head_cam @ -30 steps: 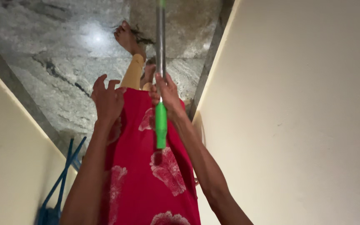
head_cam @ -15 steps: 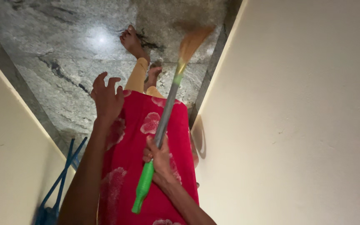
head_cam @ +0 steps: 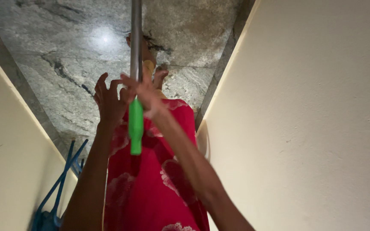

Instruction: The person sweeps the floor in a narrow space and under furniture using a broom.

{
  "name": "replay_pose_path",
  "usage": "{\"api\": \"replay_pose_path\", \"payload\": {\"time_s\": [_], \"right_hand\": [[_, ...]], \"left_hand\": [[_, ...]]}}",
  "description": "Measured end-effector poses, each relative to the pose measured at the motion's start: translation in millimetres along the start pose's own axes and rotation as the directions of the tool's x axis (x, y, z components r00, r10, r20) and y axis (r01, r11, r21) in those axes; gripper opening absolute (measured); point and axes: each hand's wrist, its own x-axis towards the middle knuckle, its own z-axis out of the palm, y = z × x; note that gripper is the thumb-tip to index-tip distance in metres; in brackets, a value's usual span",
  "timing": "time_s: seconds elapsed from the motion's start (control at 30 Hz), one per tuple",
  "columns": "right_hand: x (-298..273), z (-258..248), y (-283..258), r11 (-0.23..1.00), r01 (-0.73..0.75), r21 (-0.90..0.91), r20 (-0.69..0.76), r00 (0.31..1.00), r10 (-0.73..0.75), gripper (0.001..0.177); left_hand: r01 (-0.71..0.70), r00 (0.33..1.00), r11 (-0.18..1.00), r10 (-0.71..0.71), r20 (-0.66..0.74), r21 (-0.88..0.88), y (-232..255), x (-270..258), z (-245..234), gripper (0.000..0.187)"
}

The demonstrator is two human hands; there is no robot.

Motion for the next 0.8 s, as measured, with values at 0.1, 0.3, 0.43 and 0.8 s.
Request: {"api": "replay_pose_path", "payload": {"time_s": [0.1,0.3,0.43,0.8], "right_hand": [[27,-4,-51,0.937,0.118,0.330,0.174,0.968,-0.183,0.066],[2,-54,-119,0.900,0.412,0.140,0.157,0.888,-0.431,0.046],[-56,-71,-82,0.904,0.395,0.164,-0.072,0.918,-0.389,0.036],[-55,-155,-167,0.993,0.064,-0.094,0.103,0.993,-0.054,0.029]], "left_hand": [[0.009,0.999,1.000,-0.009,-0.032,0.004,-2,0,-1,0.031],[-0.013,0.993,0.999,0.009,-0.115,-0.036,-9,-7,6,0.029],[0.034,0.988,0.999,-0.040,-0.150,-0.040,-4,-17,15,0.029],[0.215,0.920,0.951,-0.274,-0.281,-0.223,72,-36,58,0.029]]}}
